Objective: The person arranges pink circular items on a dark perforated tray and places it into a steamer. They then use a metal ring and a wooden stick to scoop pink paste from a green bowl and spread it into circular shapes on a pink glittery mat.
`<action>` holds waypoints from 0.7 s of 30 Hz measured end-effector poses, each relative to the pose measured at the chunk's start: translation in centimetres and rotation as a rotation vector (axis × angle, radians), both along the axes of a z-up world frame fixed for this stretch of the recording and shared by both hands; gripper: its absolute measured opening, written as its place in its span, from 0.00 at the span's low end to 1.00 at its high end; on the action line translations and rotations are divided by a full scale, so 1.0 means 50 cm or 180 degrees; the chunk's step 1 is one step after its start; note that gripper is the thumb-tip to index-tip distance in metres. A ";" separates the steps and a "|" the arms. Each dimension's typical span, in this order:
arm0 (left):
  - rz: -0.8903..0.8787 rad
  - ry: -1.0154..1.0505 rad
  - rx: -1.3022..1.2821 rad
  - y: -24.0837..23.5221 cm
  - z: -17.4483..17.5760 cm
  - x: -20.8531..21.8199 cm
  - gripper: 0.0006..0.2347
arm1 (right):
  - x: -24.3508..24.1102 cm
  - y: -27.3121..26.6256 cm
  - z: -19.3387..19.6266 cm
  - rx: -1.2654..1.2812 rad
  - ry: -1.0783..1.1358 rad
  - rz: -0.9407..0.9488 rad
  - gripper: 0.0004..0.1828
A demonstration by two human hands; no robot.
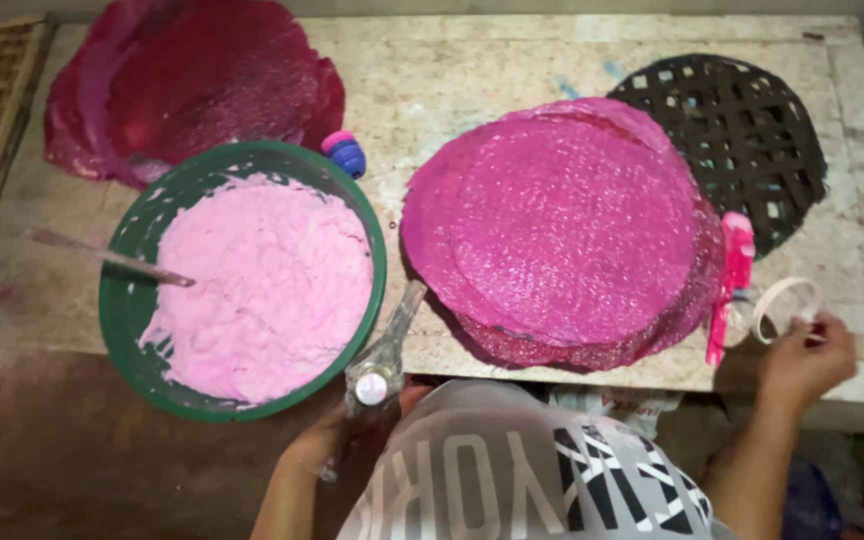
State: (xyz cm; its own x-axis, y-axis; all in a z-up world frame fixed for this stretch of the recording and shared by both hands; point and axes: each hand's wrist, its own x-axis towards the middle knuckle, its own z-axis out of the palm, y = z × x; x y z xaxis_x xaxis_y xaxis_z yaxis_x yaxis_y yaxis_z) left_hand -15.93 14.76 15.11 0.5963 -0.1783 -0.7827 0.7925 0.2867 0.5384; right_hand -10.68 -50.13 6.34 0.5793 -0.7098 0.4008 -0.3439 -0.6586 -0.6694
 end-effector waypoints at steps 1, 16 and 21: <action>0.0160 -0.0005 -0.0257 -0.016 0.021 0.001 0.31 | 0.026 0.021 0.029 0.0090 -0.0256 0.0382 0.09; -0.0615 -0.2426 -0.1444 -0.156 0.118 0.174 0.26 | 0.225 0.611 0.325 0.1863 0.1361 0.6023 0.22; -0.1299 -0.2292 -0.4076 -0.134 0.140 0.263 0.19 | 0.223 0.710 0.336 0.4941 0.2194 0.6312 0.38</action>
State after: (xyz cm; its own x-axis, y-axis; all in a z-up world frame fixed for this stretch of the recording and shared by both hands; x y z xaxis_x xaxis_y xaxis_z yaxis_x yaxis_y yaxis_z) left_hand -2.80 8.06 22.12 0.5150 -0.7310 0.4477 0.6163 0.6787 0.3994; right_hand 0.47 -14.63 23.14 0.3378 0.9411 0.0161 -0.5215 0.2013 -0.8291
